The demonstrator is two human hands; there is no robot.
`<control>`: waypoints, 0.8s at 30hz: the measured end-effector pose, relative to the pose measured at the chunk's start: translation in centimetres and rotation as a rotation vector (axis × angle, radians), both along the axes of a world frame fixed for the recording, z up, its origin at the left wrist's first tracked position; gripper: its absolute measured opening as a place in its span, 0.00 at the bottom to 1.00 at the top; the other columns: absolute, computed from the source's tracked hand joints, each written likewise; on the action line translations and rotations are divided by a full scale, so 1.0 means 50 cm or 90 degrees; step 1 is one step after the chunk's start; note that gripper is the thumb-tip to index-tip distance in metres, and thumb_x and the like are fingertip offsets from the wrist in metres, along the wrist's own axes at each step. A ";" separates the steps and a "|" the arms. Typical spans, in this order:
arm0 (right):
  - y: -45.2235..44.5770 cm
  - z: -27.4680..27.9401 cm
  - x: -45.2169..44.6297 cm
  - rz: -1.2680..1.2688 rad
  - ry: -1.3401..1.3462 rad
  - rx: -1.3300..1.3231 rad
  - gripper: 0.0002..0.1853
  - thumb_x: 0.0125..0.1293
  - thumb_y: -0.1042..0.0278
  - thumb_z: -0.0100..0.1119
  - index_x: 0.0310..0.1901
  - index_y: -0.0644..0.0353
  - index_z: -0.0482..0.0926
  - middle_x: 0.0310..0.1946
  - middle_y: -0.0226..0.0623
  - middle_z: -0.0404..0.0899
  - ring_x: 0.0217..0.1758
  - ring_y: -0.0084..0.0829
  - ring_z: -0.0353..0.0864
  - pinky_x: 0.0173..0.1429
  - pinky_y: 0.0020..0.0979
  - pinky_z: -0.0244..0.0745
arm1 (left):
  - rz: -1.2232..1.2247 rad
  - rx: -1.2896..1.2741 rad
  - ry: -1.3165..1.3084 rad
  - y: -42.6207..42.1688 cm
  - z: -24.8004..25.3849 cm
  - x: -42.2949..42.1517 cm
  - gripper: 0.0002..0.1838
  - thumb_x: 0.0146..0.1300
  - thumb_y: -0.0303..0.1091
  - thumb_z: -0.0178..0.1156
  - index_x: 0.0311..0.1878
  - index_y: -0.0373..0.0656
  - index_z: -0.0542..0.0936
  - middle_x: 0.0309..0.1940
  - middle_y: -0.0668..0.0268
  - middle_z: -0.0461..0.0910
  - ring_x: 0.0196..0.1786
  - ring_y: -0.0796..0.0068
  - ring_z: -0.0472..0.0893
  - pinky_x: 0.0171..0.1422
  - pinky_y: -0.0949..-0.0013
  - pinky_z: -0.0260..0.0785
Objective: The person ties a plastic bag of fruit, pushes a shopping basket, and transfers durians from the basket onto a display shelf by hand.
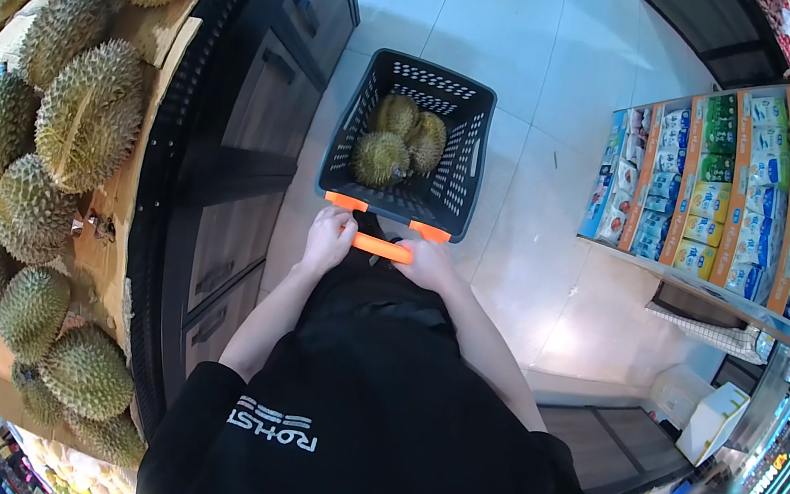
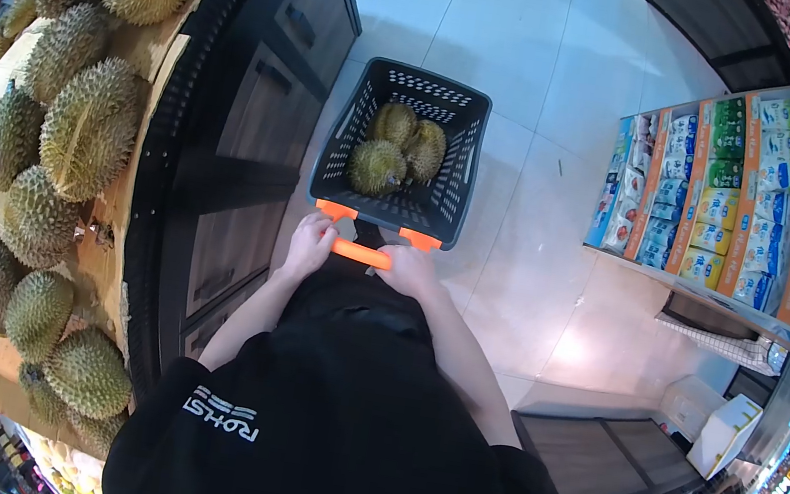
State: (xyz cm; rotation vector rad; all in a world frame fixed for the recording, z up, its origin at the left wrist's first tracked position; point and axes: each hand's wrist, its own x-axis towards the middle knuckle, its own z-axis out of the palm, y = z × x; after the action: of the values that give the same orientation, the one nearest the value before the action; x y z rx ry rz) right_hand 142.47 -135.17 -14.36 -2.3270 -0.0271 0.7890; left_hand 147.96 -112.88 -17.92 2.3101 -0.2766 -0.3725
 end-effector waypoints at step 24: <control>0.033 0.002 0.088 -0.061 0.162 0.089 0.22 0.55 0.43 0.66 0.38 0.55 0.82 0.32 0.42 0.82 0.39 0.42 0.82 0.44 0.40 0.74 | -0.037 -0.093 0.035 0.026 -0.015 0.120 0.10 0.56 0.31 0.58 0.31 0.33 0.83 0.49 0.49 0.81 0.57 0.51 0.77 0.63 0.56 0.68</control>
State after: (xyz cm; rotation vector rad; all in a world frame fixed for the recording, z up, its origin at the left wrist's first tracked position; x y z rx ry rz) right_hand 146.90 -133.52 -14.26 -2.0661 0.1363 0.9955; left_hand 153.95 -111.60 -18.66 2.1487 -0.3328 -0.4288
